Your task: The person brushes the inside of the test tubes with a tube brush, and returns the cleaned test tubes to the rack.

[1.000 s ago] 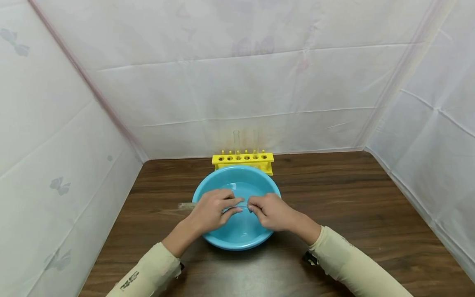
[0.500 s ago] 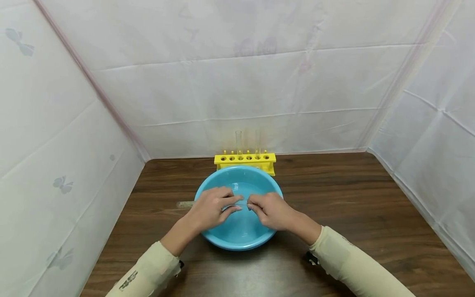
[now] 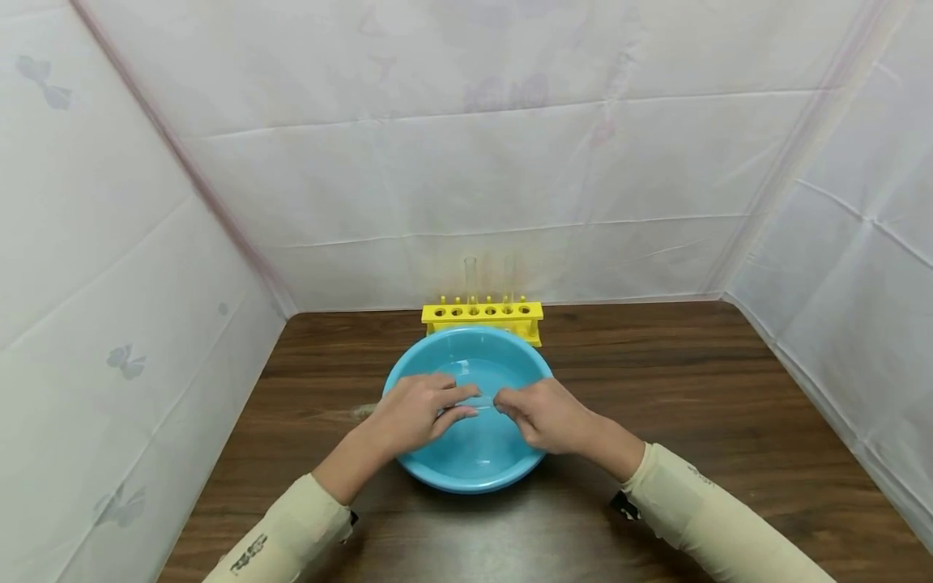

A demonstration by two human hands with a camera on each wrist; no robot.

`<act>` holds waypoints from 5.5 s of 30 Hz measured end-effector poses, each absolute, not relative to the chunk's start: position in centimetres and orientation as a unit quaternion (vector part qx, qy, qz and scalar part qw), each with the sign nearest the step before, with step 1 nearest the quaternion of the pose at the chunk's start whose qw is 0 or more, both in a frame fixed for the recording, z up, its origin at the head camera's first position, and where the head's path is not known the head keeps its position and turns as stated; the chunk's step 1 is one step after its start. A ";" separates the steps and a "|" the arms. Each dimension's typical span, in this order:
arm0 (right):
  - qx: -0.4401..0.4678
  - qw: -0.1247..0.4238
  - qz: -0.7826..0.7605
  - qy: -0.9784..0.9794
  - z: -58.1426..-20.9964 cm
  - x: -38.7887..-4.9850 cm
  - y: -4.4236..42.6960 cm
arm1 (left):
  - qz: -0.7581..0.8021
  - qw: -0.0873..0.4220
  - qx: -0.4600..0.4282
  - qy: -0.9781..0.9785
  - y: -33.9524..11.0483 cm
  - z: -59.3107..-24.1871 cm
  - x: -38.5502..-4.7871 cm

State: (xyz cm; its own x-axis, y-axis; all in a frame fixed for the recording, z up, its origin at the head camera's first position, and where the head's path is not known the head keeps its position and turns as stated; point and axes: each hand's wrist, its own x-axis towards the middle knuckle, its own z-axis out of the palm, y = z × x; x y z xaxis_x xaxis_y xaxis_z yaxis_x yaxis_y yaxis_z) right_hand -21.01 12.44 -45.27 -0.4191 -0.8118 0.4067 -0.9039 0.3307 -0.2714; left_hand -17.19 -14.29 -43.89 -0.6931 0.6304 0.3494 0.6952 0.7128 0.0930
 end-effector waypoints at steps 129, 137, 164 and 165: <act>0.545 0.217 0.273 -0.762 -46.5 -21.3 10.8 | -0.162 0.149 -0.363 -0.905 -14.6 -45.0 -16.3; 0.570 0.238 0.255 -0.744 -45.8 -21.3 11.6 | -0.176 0.156 -0.385 -0.892 -14.4 -44.0 -15.7; 0.554 0.241 0.275 -0.748 -46.3 -22.0 14.8 | -0.145 0.198 -0.364 -0.899 -18.2 -44.8 -15.8; 0.556 0.238 0.276 -0.747 -46.3 -22.1 14.9 | -0.145 0.200 -0.370 -0.896 -18.3 -44.8 -15.8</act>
